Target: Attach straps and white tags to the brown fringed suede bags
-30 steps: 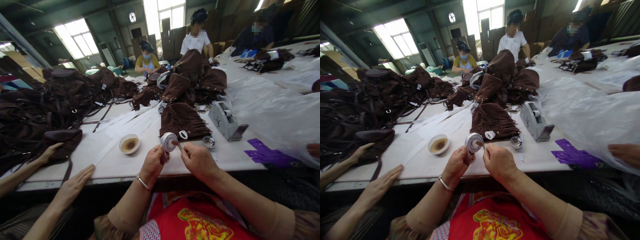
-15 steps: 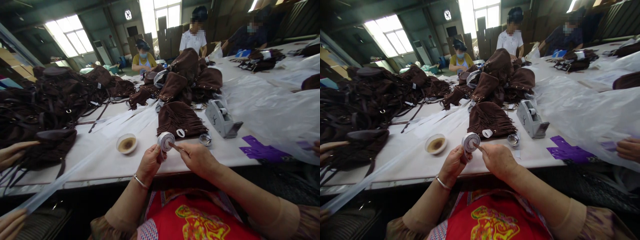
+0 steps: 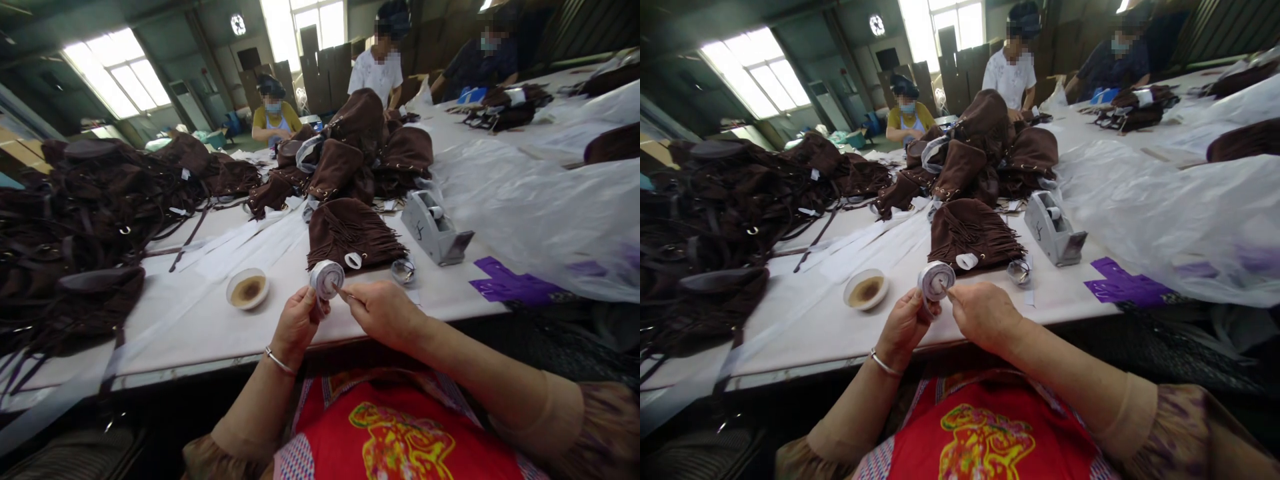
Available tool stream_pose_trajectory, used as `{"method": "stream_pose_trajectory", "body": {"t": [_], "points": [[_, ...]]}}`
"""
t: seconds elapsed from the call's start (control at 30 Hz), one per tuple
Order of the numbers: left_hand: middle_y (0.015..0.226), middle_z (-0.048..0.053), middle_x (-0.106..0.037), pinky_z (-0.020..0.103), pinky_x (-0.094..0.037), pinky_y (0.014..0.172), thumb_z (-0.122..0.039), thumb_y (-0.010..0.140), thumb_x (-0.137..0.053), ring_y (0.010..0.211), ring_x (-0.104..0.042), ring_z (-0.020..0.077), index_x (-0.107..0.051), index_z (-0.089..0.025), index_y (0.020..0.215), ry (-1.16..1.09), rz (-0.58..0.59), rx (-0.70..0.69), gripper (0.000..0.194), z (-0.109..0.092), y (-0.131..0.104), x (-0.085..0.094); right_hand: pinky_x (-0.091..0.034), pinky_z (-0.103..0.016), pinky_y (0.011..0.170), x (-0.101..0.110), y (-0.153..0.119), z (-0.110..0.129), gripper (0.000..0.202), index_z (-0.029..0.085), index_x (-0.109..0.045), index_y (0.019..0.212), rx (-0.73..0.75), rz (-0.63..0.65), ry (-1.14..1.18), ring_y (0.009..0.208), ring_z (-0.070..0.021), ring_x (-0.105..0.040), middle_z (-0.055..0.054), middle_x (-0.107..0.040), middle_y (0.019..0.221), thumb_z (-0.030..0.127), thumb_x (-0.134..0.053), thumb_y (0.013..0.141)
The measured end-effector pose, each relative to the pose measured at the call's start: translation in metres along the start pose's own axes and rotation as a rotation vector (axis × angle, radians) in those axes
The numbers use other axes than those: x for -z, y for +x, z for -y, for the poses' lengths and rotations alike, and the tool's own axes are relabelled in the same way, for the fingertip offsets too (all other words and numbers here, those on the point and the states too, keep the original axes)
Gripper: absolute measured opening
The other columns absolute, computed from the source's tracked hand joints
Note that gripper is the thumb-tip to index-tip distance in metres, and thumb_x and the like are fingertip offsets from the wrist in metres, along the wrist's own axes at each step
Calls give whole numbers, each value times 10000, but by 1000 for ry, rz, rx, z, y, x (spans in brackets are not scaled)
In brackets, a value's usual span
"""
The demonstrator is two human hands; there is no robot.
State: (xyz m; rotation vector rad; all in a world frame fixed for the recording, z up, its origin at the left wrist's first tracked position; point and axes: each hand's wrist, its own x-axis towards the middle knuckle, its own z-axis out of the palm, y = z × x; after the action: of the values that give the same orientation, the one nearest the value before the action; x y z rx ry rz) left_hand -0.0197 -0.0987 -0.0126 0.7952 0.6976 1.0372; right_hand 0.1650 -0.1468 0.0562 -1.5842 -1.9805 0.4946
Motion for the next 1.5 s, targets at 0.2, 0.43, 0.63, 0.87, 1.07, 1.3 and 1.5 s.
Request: {"method": "stream_pose_trajectory", "body": {"t": [0.2,0.43,0.63,0.87,1.07,1.3,1.5], "points": [[734,21,-626,259,-418,617,-380,760,-769,604,-512,99,-661,-127,854,-101,2,18,291,3,2,2,-441,-218,624,-2,9,8,274,164,-767,915,-63,36,334,676,-149,-640,-32,-736,745,162,-503,841],[671,-5,-577,238,-403,595,-348,749,-779,577,-466,80,-654,-139,832,-182,13,65,257,3,2,0,-478,-237,708,-5,10,2,323,172,-764,1008,-110,-11,273,816,-184,-675,-63,-762,934,135,-515,806],[710,13,-601,254,-416,607,-392,729,-788,590,-488,91,-658,-131,834,-110,19,62,310,5,3,4,-457,-232,725,-3,11,6,300,179,-746,1020,-35,29,88,811,-177,-667,-82,-755,932,145,-524,822],[630,12,-571,235,-344,571,-488,789,-710,566,-466,100,-665,-126,813,167,24,39,366,6,-4,0,-427,-229,631,-19,20,-17,226,164,-697,756,-34,18,231,644,-132,-587,-37,-687,712,218,-507,866],[716,36,-612,252,-360,646,-361,816,-693,668,-484,155,-745,-175,866,619,73,-177,200,-4,-9,-23,-450,-224,524,-37,-6,-43,351,160,-679,1013,-395,129,968,561,-117,-543,1,-621,697,450,-626,823],[733,63,-580,287,-358,731,-179,765,-701,703,-469,192,-736,-216,754,779,127,-405,52,13,-8,-31,-508,-258,653,-57,-35,-44,336,234,-625,1069,-569,101,1581,699,-117,-598,-5,-675,941,343,-737,772],[737,65,-582,288,-367,742,-174,727,-745,714,-492,198,-733,-219,767,711,102,-377,60,22,-13,-31,-498,-221,615,-78,-38,-44,240,205,-635,963,-679,-56,1653,665,-91,-581,29,-665,823,307,-753,781]]}}
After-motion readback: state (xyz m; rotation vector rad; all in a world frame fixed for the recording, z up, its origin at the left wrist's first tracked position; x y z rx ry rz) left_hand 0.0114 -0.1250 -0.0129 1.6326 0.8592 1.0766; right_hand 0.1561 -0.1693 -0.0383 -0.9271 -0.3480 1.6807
